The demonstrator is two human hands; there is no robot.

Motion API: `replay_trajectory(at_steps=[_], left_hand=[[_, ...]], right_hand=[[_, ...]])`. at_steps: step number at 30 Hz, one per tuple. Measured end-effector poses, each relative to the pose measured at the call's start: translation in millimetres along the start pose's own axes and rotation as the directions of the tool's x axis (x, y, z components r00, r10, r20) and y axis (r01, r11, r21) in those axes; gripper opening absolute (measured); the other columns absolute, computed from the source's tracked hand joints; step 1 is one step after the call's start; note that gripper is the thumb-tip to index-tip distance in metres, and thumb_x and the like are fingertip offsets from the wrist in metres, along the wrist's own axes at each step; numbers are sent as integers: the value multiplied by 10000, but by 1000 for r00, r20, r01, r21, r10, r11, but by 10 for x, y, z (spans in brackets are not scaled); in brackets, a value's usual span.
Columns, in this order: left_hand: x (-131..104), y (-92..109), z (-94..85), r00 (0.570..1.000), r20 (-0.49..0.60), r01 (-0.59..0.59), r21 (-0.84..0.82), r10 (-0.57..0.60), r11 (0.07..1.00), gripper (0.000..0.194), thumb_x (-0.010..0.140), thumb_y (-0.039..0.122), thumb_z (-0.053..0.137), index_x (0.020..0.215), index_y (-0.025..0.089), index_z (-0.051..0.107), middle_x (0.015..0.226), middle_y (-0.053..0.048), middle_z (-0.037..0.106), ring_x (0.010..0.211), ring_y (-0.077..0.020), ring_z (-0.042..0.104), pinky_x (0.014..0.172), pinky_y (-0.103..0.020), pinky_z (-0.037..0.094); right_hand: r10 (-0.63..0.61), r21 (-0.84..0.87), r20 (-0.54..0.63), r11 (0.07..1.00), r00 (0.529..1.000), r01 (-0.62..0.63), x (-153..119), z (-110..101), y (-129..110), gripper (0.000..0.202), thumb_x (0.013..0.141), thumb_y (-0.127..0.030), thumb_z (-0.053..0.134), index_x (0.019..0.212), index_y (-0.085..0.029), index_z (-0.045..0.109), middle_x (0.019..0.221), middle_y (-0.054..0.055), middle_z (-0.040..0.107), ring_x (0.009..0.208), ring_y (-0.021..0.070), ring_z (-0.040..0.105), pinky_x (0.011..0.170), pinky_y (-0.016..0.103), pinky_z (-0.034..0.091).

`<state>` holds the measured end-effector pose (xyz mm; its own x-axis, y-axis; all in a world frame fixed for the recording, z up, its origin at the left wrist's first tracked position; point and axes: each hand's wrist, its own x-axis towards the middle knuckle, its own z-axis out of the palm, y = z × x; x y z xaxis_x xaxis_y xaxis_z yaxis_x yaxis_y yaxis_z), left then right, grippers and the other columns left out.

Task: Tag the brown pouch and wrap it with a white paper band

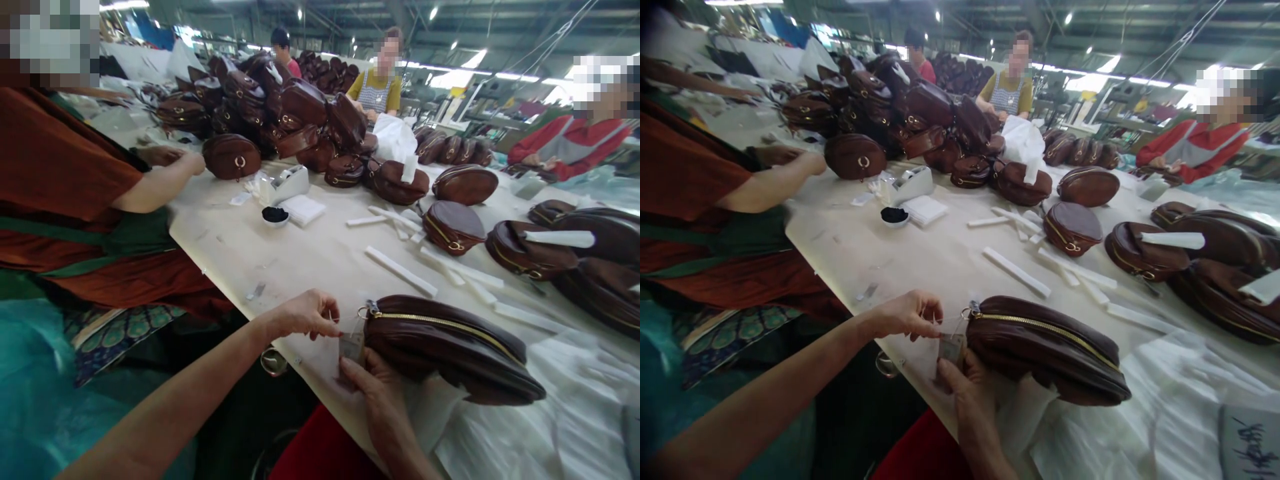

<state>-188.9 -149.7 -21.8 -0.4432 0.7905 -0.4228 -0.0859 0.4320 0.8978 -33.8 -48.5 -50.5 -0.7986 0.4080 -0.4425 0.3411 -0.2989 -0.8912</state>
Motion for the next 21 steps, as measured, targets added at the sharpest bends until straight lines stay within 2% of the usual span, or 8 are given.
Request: replay_trajectory(at_steps=[3,6,8,10,13,16,21], left_hand=[[-13,28,-73,999,28,-24,71,22,997,218,566,290,693,618,141,544,471,62,498,383,-61,443,363,-166,275],[-52,24,-75,996,92,-16,27,13,1000,215,611,308,682,612,135,553,507,30,559,408,-66,465,382,-172,291],[-109,-36,-41,992,127,0,-93,12,996,241,623,321,695,614,128,550,621,-22,643,441,-74,505,401,-182,316],[-183,-140,14,993,118,8,-255,23,967,274,620,335,716,615,127,538,711,-56,679,460,-80,533,411,-187,326],[-302,-320,132,996,78,-1,-423,37,906,295,635,368,731,673,122,572,625,-40,658,456,-84,531,430,-182,341],[-408,-443,267,996,79,-6,-498,52,867,332,637,401,751,747,119,616,565,-24,626,501,-105,565,458,-176,368],[-551,-499,408,993,95,-19,-493,76,870,440,649,445,763,935,129,654,716,-35,646,635,-131,615,541,-191,422]], right_hand=[[61,25,135,998,989,-65,-89,-90,-17,191,597,-320,688,715,-172,661,681,-9,644,612,148,538,589,230,410],[66,76,209,994,976,-84,-137,-124,-15,196,629,-315,658,765,-173,660,697,-13,634,604,139,523,577,224,397],[32,75,165,996,986,-45,-135,-109,-7,219,636,-335,653,775,-166,663,692,-8,623,585,133,500,551,221,382],[-4,47,84,999,996,0,-121,-70,-5,206,620,-346,662,698,-156,650,628,-11,586,549,122,462,518,219,361],[-1,68,24,998,1000,-1,-102,7,-25,226,580,-358,679,658,-147,648,600,-4,586,542,127,471,517,228,377],[-15,108,26,994,1000,12,-88,61,-41,264,601,-377,678,715,-139,679,658,22,637,590,154,533,562,250,419],[-74,55,-58,996,996,77,-40,75,17,243,645,-382,677,691,-144,684,633,12,631,601,165,549,562,250,419]])
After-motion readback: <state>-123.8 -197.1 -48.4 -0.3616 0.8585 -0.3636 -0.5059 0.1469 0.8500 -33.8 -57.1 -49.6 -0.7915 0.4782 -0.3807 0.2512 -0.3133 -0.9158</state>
